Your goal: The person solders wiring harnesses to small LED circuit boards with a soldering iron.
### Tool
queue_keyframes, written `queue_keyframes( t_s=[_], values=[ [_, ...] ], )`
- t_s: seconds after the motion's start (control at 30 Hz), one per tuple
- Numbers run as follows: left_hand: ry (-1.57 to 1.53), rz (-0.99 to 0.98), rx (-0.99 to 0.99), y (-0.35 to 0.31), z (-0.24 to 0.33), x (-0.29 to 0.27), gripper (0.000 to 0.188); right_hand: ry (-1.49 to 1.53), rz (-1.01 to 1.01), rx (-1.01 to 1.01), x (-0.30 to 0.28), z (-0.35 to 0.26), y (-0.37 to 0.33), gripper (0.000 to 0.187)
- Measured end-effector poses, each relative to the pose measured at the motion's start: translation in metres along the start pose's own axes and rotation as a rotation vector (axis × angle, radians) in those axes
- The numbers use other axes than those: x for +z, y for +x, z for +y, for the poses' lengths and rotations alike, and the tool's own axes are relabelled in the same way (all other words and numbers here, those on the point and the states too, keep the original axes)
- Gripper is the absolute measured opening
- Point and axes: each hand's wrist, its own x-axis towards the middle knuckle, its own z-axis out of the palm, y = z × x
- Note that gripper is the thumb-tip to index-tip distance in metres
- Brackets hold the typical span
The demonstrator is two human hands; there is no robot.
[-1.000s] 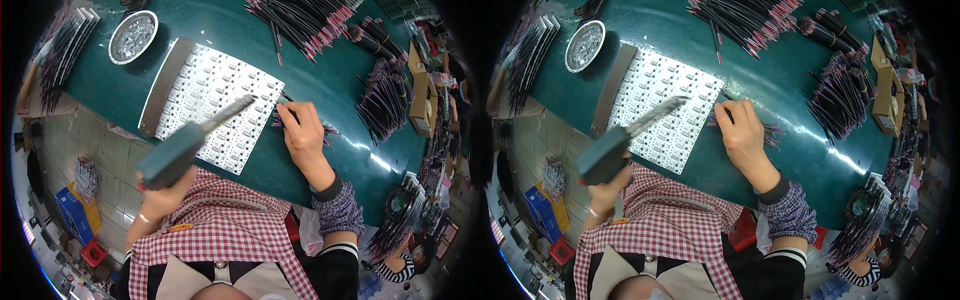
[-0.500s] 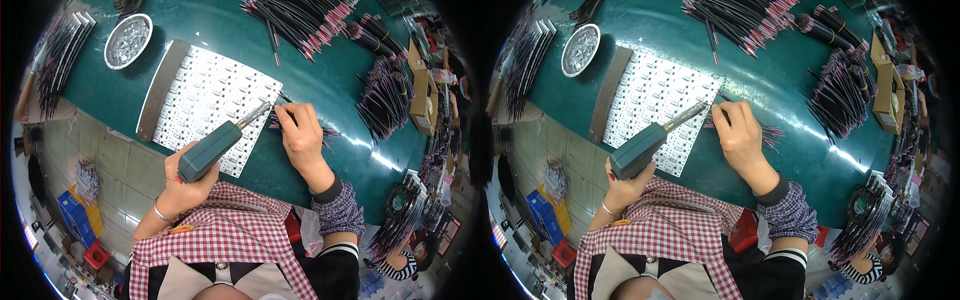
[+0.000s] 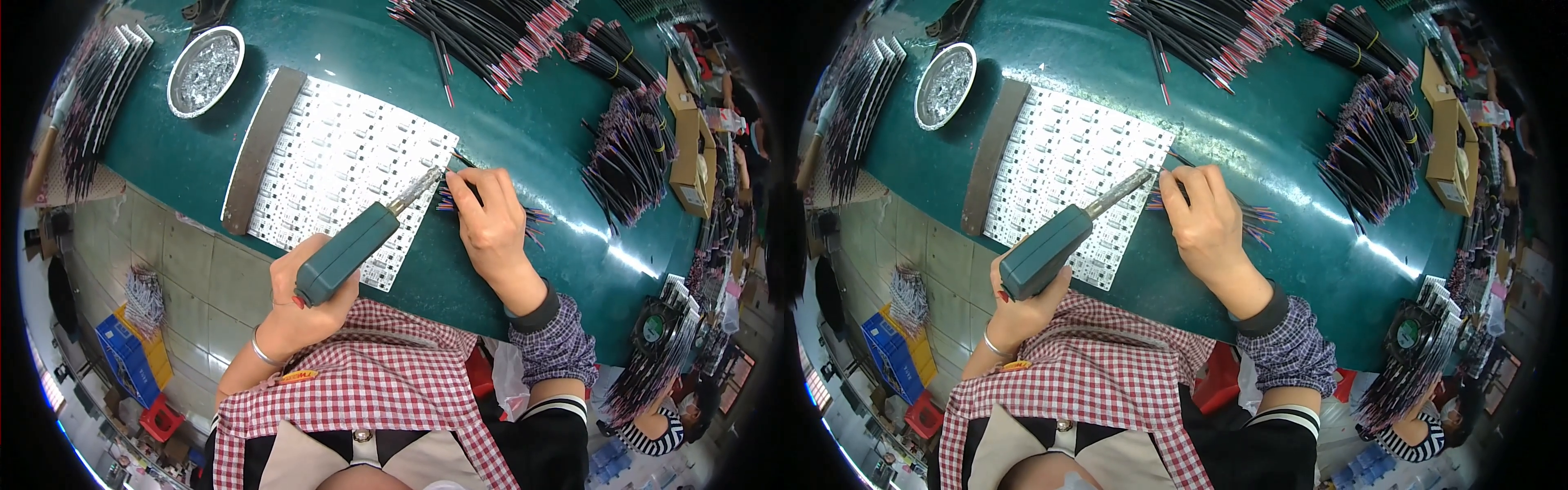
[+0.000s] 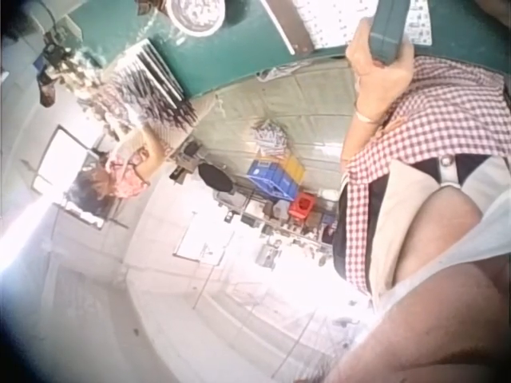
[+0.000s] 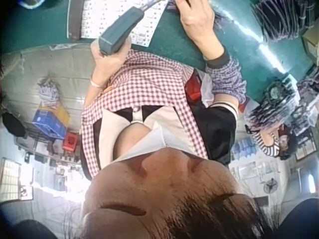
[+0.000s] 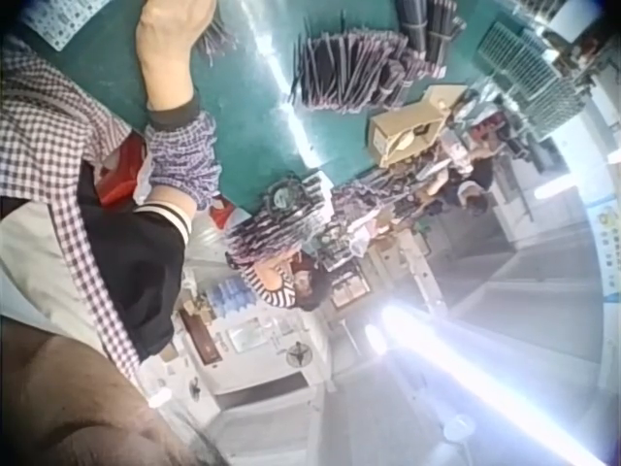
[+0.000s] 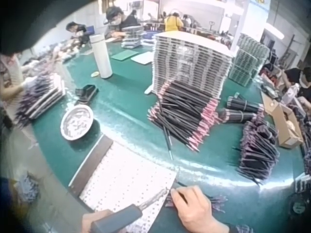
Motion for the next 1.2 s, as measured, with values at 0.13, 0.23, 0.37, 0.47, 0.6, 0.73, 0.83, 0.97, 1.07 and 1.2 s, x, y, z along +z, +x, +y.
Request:
queue_keyframes(
  t_s=[0.13,0.23,0.37,0.47,0.6,0.73,0.83,0.97,1.07,1.2],
  values=[
    [0.042,-0.043,-0.011,-0.002,0.003,-0.006,0.009,-0.007,-0.007,-0.002,0.000,-0.001,0.000,0.035],
    [0.143,-0.007,0.138,-0.001,0.004,-0.010,0.012,-0.004,-0.007,0.004,-0.001,-0.001,0.000,0.035],
    [0.029,0.045,0.019,-0.008,0.007,-0.010,0.017,0.019,-0.028,0.051,-0.004,-0.003,-0.001,0.036],
    [0.012,0.065,-0.005,-0.013,0.004,-0.010,0.018,0.071,-0.024,0.107,-0.006,-0.007,-0.001,0.050],
    [0.020,0.054,-0.004,-0.017,0.002,-0.013,0.018,0.065,0.004,0.042,-0.009,-0.011,-0.003,0.053],
    [0.008,0.022,-0.028,-0.018,0.000,-0.014,0.017,0.074,0.036,0.031,-0.006,-0.014,-0.006,0.041],
    [-0.031,0.015,-0.054,-0.019,0.000,-0.014,0.018,0.071,0.021,0.033,-0.004,-0.013,-0.006,0.031],
    [-0.059,-0.009,-0.107,-0.015,0.006,-0.013,0.019,0.069,-0.001,0.035,-0.003,-0.013,-0.008,0.030],
    [-0.045,-0.035,-0.125,-0.015,0.005,-0.012,0.019,0.070,-0.006,0.035,-0.002,-0.013,-0.009,0.030],
    [-0.061,-0.047,-0.168,-0.016,0.005,-0.011,0.015,0.105,-0.002,0.037,-0.004,-0.015,-0.008,0.048]
  ],
)
